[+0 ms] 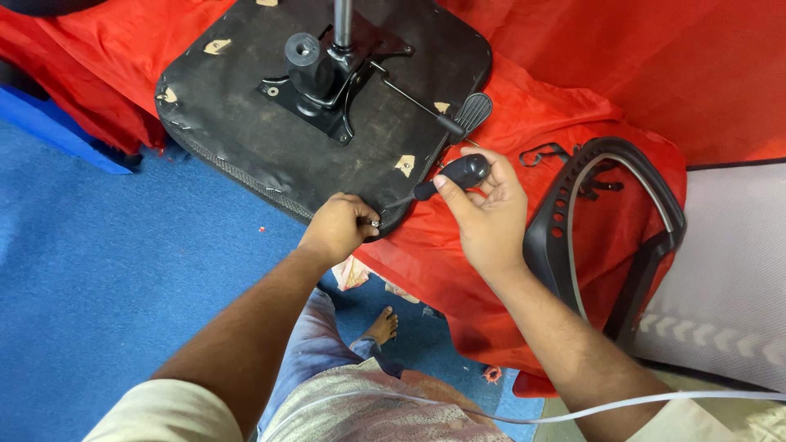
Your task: The person uses a screwdriver to tighten screws into the underside of an office chair seat. They repeatedly pick up screws from a red cloth and secure them into the seat base while holding the chair steady.
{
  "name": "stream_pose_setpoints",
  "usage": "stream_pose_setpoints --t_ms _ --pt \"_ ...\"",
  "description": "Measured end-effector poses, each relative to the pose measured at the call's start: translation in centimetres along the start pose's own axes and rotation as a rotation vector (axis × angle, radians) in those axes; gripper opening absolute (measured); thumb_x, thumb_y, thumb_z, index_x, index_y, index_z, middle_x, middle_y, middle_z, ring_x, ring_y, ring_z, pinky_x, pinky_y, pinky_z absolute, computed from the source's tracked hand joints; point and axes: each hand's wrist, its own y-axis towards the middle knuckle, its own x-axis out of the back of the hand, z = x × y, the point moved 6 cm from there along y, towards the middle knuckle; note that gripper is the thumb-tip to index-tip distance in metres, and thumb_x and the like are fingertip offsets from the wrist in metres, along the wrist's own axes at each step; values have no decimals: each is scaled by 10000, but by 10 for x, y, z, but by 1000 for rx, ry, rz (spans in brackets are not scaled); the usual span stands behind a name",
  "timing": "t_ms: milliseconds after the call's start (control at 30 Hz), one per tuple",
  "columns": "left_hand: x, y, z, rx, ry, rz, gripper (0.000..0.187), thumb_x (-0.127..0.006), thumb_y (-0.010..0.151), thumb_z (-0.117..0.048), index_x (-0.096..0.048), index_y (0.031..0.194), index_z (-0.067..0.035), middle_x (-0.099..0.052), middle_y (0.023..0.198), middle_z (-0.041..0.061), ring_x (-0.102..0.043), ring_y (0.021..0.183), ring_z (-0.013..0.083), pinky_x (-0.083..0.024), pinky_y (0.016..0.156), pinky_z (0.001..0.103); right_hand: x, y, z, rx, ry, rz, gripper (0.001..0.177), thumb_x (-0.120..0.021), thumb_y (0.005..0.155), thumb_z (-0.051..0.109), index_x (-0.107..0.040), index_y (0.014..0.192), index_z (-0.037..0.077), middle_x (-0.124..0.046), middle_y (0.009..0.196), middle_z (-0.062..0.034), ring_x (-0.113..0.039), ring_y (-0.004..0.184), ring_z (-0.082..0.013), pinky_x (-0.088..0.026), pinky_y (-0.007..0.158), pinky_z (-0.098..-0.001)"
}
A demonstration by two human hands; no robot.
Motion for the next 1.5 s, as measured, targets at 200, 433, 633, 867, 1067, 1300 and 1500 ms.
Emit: stream_pose_setpoints --t_ms 200,433,633,867,1067,1300,1500 --pt "-2 -5 -3 102 -42 -43 189 -837 715 -125 -796 899 -104 -743 878 26 -609 949 252 -515 867 361 -6 -12 2 -44 -35 49 380 -742 928 -26 -579 1269 16 -684 1079 -42 -678 1002 -81 -581 840 -228" --pt "-2 -8 0 77 -48 -103 207 -852 742 -182 -798 930 -115 -735 843 34 -594 909 258 -505 853 378 -12 -17 3 -48 -28 68 386 -746 919 -31 -578 1264 8 -679 1093 -47 -671 1006 -83 -575 826 -229" --pt "-5 -8 4 121 -89 -113 214 -853 730 -170 -793 927 -110 -739 830 25 -589 910 246 -507 854 370 -15 -17 4 -25 -28 93 389 -742 921 -27 -574 1270 12 -684 1095 -49 -685 1011 -91 -583 830 -232" --pt "-7 -10 2 132 -75 -136 181 -848 708 -134 -811 886 -133 -727 846 18 -575 928 251 -499 871 367 -21 -16 2 -20 -57 107 357 -759 916 -22 -584 1225 11 -692 1073 -47 -680 984 -83 -579 802 -232" --pt "-7 -6 3 167 -71 -96 172 -849 707 -123 -808 873 -137 -730 845 5 -570 942 246 -497 886 372 -29 -10 17 -19 -257 144 396 -786 877 34 -552 1197 35 -686 992 -25 -678 892 -58 -584 697 -215" --pt "-9 -1 8 249 -110 -40 156 -852 702 -93 -774 837 -96 -724 806 25 -564 961 237 -491 884 381 -44 -8 45 170 -613 253 298 -822 910 135 -613 1104 47 -663 953 -95 -665 743 -160 -545 614 -283" --pt "-15 6 20 162 -89 -20 175 -863 685 -110 -799 848 -110 -733 797 38 -597 906 255 -474 906 386 -49 -5 48 42 -706 273 337 -708 892 143 -577 1189 53 -679 893 -115 -659 627 -199 -523 595 -325"
